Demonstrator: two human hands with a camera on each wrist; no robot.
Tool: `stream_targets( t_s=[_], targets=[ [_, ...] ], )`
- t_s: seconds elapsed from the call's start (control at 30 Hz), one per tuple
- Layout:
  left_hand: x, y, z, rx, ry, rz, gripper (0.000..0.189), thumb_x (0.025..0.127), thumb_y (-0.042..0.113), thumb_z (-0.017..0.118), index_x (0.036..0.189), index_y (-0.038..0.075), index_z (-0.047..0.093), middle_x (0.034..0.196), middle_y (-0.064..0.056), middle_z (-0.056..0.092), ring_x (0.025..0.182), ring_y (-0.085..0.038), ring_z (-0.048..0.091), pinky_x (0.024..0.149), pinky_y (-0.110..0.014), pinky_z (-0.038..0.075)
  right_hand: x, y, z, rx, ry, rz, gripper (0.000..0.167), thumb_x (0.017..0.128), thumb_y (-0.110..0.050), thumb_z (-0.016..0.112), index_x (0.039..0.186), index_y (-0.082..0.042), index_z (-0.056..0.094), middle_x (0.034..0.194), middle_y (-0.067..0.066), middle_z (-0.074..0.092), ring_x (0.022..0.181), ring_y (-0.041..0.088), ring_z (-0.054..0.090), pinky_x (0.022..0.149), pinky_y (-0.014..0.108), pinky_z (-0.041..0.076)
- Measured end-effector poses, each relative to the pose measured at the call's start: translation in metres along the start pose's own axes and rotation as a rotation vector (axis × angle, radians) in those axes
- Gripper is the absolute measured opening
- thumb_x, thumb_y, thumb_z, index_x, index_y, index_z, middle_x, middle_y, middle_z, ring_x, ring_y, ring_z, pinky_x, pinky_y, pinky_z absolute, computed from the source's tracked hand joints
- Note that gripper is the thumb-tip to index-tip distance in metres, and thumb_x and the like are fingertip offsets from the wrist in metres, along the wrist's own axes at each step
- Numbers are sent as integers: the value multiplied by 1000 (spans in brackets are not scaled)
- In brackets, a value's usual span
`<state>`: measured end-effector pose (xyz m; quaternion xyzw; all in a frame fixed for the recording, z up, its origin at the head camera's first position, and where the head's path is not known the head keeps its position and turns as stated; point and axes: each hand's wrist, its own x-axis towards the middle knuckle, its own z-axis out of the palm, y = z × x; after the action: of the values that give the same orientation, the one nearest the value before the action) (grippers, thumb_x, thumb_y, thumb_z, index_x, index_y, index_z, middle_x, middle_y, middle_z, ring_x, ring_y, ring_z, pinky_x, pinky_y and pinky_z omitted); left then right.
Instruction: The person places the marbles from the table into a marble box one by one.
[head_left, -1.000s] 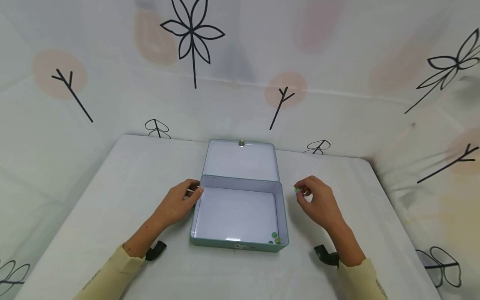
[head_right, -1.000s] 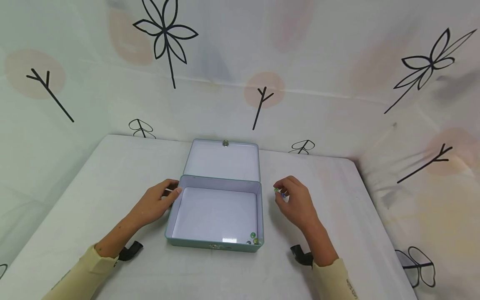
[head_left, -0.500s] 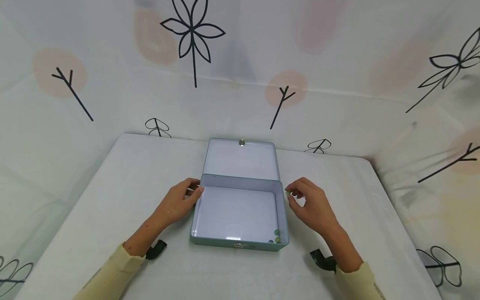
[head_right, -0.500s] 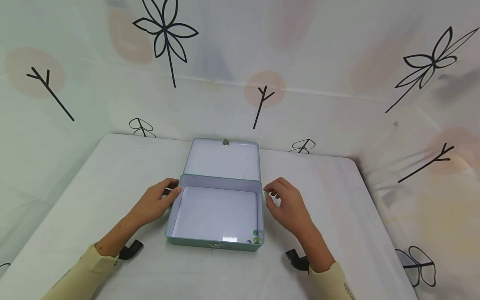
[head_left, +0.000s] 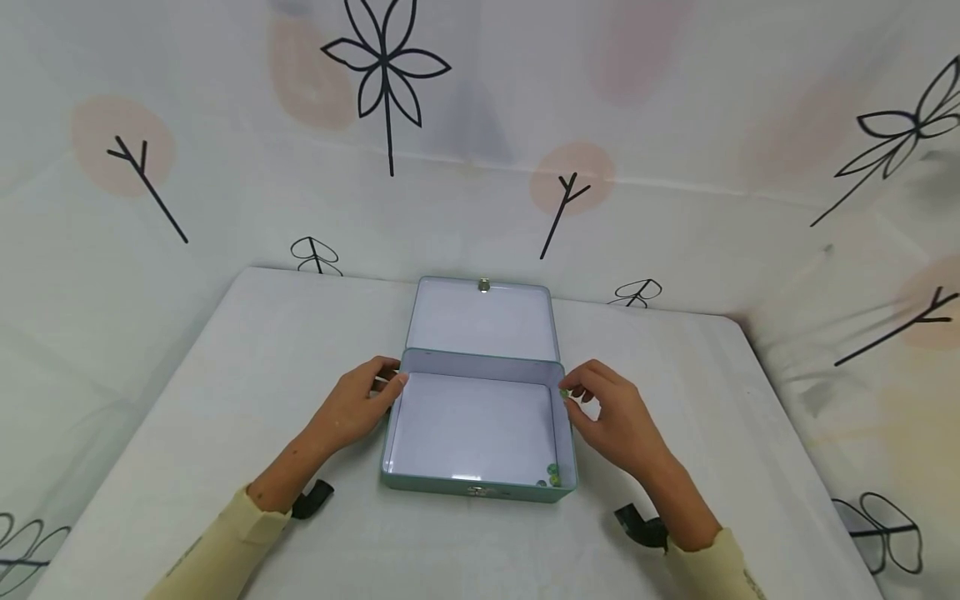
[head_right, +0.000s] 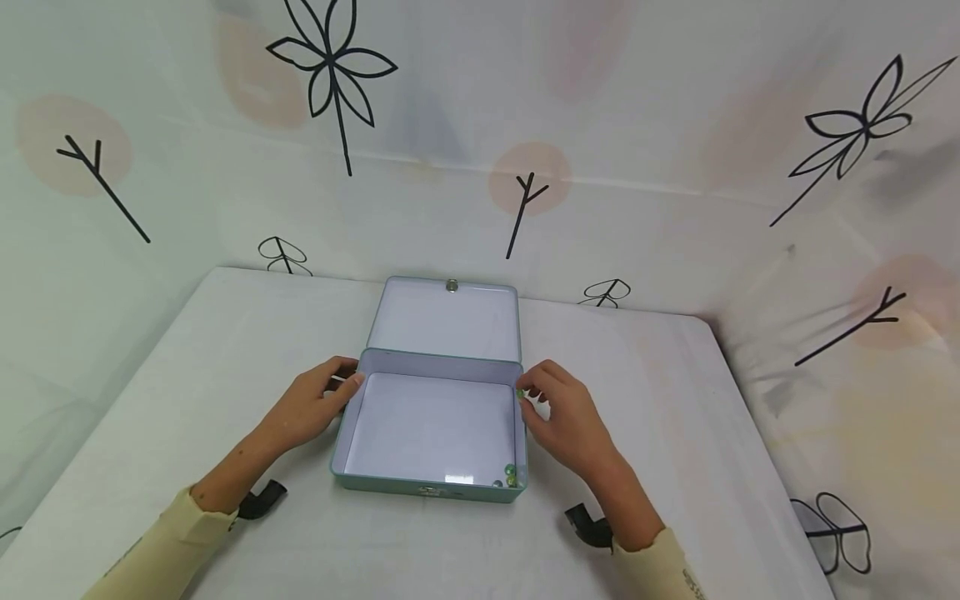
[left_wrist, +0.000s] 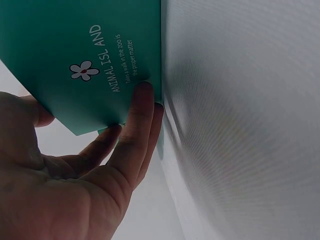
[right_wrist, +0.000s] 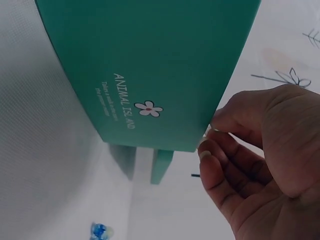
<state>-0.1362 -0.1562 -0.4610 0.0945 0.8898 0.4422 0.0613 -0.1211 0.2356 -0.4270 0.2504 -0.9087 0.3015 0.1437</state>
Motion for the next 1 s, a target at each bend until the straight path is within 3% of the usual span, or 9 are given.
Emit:
stream_targets(
  t_s=[0.37,0.67,1.0],
  targets=[
    [0,1,0,-5,-5,-4,59,111,48,53,148,3,54,135,-14,66,121,-30,67,101,-49,58,0,-2,1,9,-16,2,32,85,8,82,106,-14,73,106,-4,68,89,16,65,74,22,56],
    [0,0,0,-7,-6,-7,59,111,49,53,148,4,54,135,-14,66,122,-31,66,101,-49,57,0,6,-2,-18,18,16,32,85,10,81,107,-12,75,105,-4,69,88,16,65,70,37,60],
    [0,0,0,-5,-4,-6,59,111,49,53,148,4,54,135,-14,66,122,-30,67,99,-48,58,0,27,-5,-32,61,24,28,83,12,80,105,-5,75,102,1,70,85,19,65,71,39,59]
  ],
)
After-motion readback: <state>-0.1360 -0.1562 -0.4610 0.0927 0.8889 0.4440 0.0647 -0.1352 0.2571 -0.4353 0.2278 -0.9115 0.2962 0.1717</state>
